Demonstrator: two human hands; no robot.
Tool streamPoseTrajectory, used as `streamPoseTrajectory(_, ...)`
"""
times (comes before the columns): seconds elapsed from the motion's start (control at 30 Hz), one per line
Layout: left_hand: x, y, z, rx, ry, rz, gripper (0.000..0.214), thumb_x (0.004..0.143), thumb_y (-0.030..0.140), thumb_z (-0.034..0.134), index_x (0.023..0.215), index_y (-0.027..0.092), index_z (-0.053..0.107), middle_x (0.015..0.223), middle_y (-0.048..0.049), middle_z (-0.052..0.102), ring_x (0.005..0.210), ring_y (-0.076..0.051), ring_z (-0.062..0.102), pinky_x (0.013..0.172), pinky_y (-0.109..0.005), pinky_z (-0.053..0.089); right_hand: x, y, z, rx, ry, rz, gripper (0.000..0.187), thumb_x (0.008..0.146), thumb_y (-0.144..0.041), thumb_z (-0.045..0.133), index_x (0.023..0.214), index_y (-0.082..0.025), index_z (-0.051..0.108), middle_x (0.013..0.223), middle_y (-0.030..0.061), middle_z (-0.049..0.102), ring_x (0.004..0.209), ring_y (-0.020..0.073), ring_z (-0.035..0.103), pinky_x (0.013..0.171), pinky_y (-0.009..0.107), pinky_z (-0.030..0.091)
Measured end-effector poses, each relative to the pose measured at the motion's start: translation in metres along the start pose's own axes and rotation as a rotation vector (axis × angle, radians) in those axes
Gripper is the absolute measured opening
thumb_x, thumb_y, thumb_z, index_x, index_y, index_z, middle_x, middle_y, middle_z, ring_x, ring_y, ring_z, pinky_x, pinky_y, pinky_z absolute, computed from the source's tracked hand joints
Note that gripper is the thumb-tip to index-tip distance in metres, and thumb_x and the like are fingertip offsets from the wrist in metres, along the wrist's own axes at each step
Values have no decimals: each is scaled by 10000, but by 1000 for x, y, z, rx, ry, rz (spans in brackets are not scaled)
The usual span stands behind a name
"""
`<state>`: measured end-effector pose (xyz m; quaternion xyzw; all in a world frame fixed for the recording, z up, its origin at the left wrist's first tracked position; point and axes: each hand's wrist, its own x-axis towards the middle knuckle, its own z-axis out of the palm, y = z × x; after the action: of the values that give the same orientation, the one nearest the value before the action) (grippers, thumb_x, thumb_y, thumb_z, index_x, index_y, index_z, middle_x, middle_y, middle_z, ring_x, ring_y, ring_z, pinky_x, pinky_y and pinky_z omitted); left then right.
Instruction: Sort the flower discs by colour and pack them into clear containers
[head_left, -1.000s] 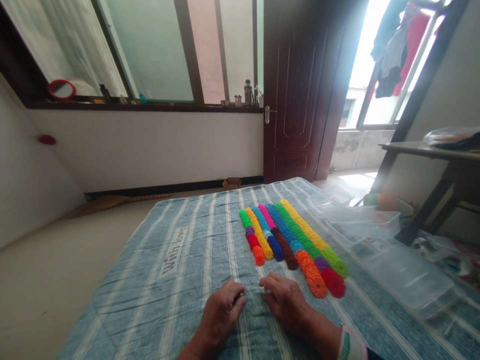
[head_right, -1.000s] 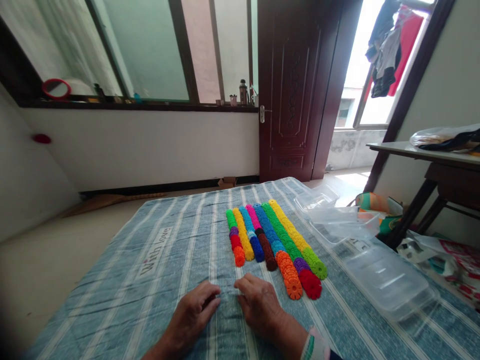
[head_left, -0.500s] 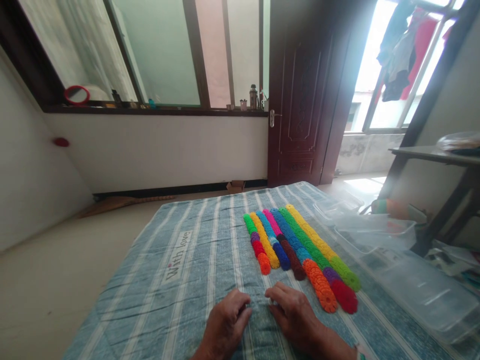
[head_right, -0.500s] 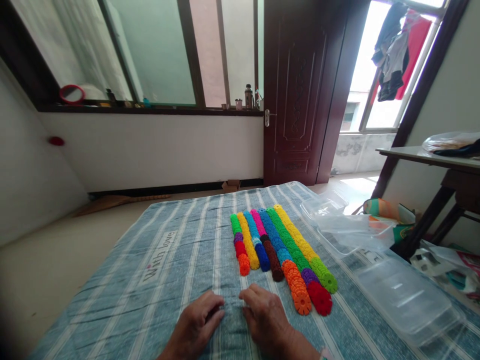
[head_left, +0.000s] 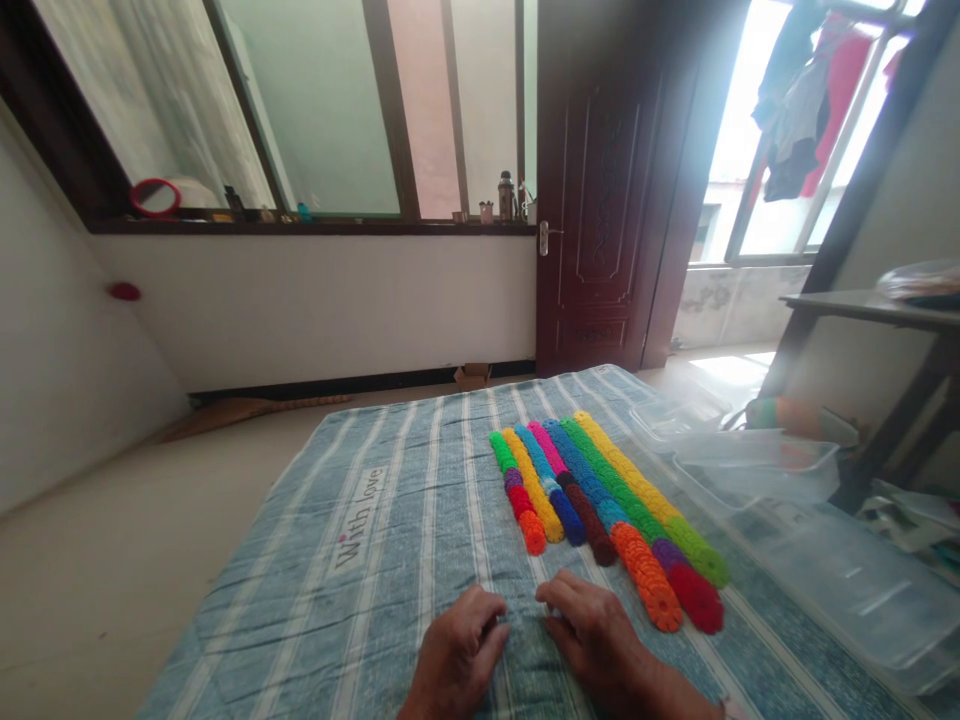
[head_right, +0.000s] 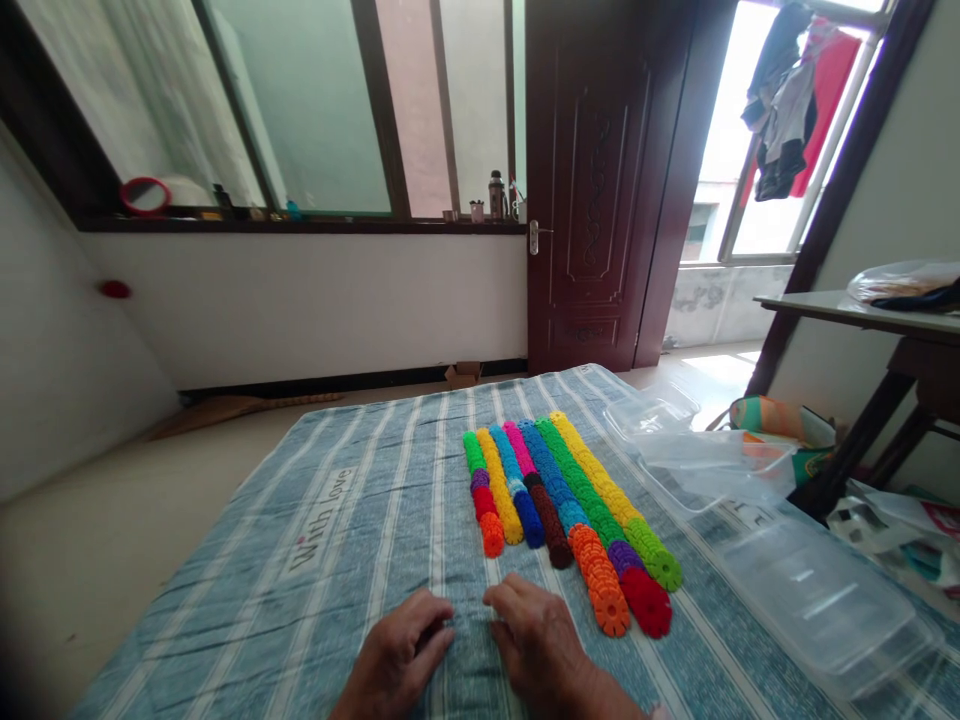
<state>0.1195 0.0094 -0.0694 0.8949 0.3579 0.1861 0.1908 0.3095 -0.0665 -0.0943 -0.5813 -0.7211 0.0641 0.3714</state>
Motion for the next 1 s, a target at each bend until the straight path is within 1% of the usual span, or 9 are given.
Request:
streamPoseTrajectory(0.3,0,1,-1,13,-3,-13,116,818,156,496,775,176,602,764,-31,621,706,-151,612,650,-245,457,1,0,2,9,16,21,289,758,-5,520,958,-199,599,844,25,642,758,161,618,672,250,441)
streamPoseTrajectory(0.5,2,3,-2,10,21,-14,120,806,158,506,756,177,614,752,-32,630,706,-156,622,650,-245,468,1,1,5,-4,17,42,298,746,-13,549,963,-205,618,856,24,649,759,161,613,673,252,435)
streamPoseTrajectory(0.6,4,0,-2,-18,34,3,127,810,189,513,758,182,629,741,-27,638,690,-156,629,651,-245,481,3,0,3,-42,-5,61,303,736,-26,568,971,-209,625,867,19,655,784,164,613,685,253,433)
streamPoseTrajectory(0.67,7,-5,-2,-47,44,21,133,816,233,523,772,191,642,729,-18,642,678,-154,634,648,-242,491,6,-1,-1,-81,-49,64,292,733,-59,599,981,-210,628,887,19,663,802,168,618,685,252,431)
streamPoseTrajectory(0.77,11,-12,0,-97,52,35,146,815,290,537,780,210,655,725,-5,652,666,-150,643,636,-231,503,11,-7,-13,-158,-99,45,235,765,-130,619,985,-211,631,878,17,667,798,168,619,660,248,416)
streamPoseTrajectory(0.83,13,-15,0,-118,58,39,149,810,312,545,770,220,656,720,3,656,661,-148,645,631,-223,507,15,-12,-27,-211,-81,24,166,810,-159,591,962,-215,629,861,13,656,795,160,610,651,245,401)
streamPoseTrajectory(0.93,14,-16,1,-127,73,43,144,802,322,555,761,228,657,720,8,664,665,-148,648,634,-216,511,23,-14,-59,-318,-19,30,95,877,-178,526,894,-210,614,854,16,634,789,149,585,661,243,380)
streamPoseTrajectory(1.0,14,-15,1,-131,80,46,141,800,319,554,767,231,660,729,7,672,667,-149,648,638,-217,513,32,-8,-88,-449,23,99,148,910,-186,484,827,-199,606,830,27,621,774,154,564,679,256,368)
